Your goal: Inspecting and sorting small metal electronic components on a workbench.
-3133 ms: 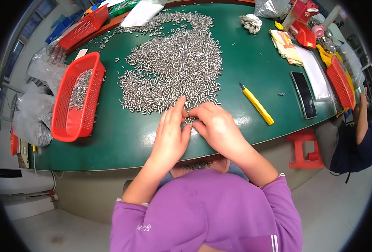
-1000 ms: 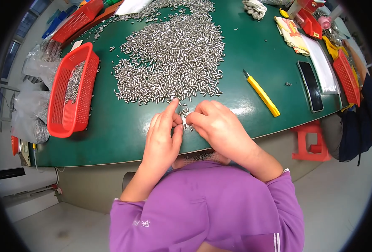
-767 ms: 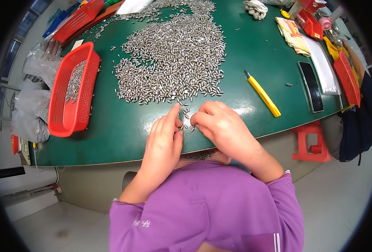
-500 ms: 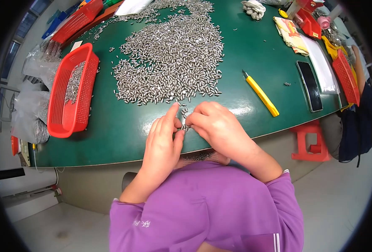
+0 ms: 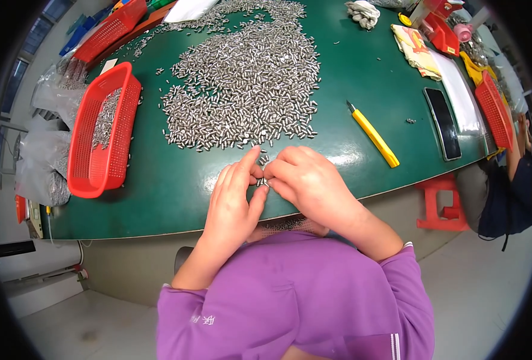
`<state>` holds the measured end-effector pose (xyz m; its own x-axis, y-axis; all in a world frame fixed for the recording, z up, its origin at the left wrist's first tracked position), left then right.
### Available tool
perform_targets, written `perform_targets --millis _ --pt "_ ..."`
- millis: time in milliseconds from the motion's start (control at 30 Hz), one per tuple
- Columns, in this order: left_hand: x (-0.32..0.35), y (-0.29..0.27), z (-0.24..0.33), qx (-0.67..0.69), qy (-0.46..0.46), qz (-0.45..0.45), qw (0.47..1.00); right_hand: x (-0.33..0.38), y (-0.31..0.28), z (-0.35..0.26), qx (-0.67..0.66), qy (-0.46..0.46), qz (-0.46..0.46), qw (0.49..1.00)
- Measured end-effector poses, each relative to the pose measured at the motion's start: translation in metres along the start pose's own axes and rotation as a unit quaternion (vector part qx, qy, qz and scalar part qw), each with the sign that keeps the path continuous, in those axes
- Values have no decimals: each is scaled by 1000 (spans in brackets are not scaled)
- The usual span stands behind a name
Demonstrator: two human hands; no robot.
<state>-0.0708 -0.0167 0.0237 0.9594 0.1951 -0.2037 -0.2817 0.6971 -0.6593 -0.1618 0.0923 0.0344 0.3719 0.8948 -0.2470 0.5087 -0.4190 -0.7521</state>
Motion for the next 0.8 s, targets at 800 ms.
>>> perform_targets --millis 800 --pt "-2 2 2 -15 8 5 1000 7 -7 -2 -19 -33 15 999"
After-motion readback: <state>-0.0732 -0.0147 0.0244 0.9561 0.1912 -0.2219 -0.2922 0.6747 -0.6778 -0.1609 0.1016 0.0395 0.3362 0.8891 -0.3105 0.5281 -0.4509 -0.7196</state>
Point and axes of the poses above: each hand's wrist, its own x-axis away from the middle knuckle, its own y-axis out of the palm, z = x × y, the point moved 6 cm from there along -x, towards the middle knuckle, and after that the axes turned 6 degrees about -z, right-handed, at the moved point
